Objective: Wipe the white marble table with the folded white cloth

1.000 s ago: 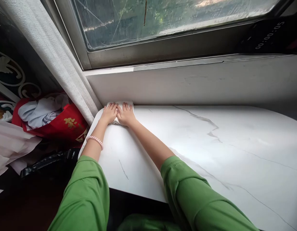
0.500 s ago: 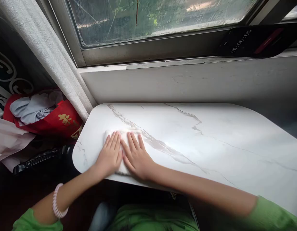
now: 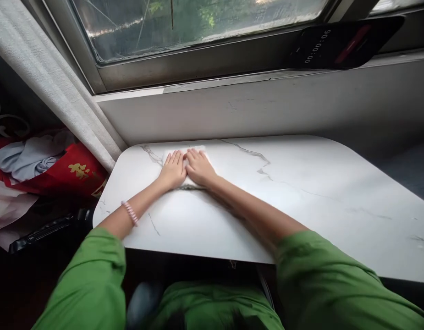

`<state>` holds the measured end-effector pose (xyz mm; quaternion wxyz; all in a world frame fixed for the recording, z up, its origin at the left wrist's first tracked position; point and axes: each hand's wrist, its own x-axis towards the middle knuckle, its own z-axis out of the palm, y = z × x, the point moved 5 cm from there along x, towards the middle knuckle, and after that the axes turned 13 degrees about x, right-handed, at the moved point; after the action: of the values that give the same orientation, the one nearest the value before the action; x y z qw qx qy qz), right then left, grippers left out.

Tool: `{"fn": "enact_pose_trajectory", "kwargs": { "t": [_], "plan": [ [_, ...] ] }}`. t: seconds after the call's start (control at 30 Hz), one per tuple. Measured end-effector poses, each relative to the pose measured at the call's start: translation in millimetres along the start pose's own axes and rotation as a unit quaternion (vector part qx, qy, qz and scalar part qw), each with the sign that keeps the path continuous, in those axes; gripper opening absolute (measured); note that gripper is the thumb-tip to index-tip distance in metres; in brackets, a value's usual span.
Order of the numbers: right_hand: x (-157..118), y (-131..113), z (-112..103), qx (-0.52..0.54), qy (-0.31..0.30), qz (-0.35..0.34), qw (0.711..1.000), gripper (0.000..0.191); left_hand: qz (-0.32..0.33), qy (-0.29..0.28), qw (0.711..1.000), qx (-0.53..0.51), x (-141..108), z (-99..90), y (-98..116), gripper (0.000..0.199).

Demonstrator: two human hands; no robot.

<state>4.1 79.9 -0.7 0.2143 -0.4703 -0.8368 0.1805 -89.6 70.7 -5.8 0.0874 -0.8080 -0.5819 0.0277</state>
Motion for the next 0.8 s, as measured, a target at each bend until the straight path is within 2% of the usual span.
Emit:
{"fn": "enact_pose_trajectory", "kwargs": {
  "t": [0.1, 0.17, 0.23, 0.33, 0.43, 0.5, 0.67, 0.8],
  "plan": [
    [29, 43, -16, -0.011, 0.047, 0.041, 0.998, 0.051, 0.010, 0.009, 1.000, -0.004, 56, 1.6, 11, 0.057],
    [37, 60, -22, -0.025, 0.048, 0.054, 0.997, 0.053, 0.006, 0.025, 1.000, -0.005, 77, 0.6, 17, 0.056],
    [39, 67, -25, -0.039, 0.040, 0.057, 0.997, 0.055, -0.001, 0.037, 0.999, -0.008, 85, -0.5, 21, 0.056],
    [31, 66, -27, -0.052, 0.030, 0.066, 0.996, 0.056, -0.005, 0.034, 0.999, -0.014, 79, -1.3, 25, 0.056],
    [8, 58, -28, -0.062, 0.017, 0.072, 0.995, 0.056, 0.000, 0.025, 1.000, -0.017, 57, -4.8, 38, 0.057],
    [-19, 51, -29, -0.070, 0.007, 0.067, 0.995, 0.057, 0.007, 0.024, 0.999, -0.022, 34, -9.4, 53, 0.058],
    [-115, 30, -30, -0.076, -0.008, 0.043, 0.996, 0.058, 0.046, 0.029, 0.998, -0.037, -48, -24.2, 106, 0.059],
    [-186, 13, -33, -0.069, -0.004, 0.015, 0.997, 0.059, 0.115, 0.027, 0.992, -0.047, -106, -34.4, 144, 0.061]
  ]
}}
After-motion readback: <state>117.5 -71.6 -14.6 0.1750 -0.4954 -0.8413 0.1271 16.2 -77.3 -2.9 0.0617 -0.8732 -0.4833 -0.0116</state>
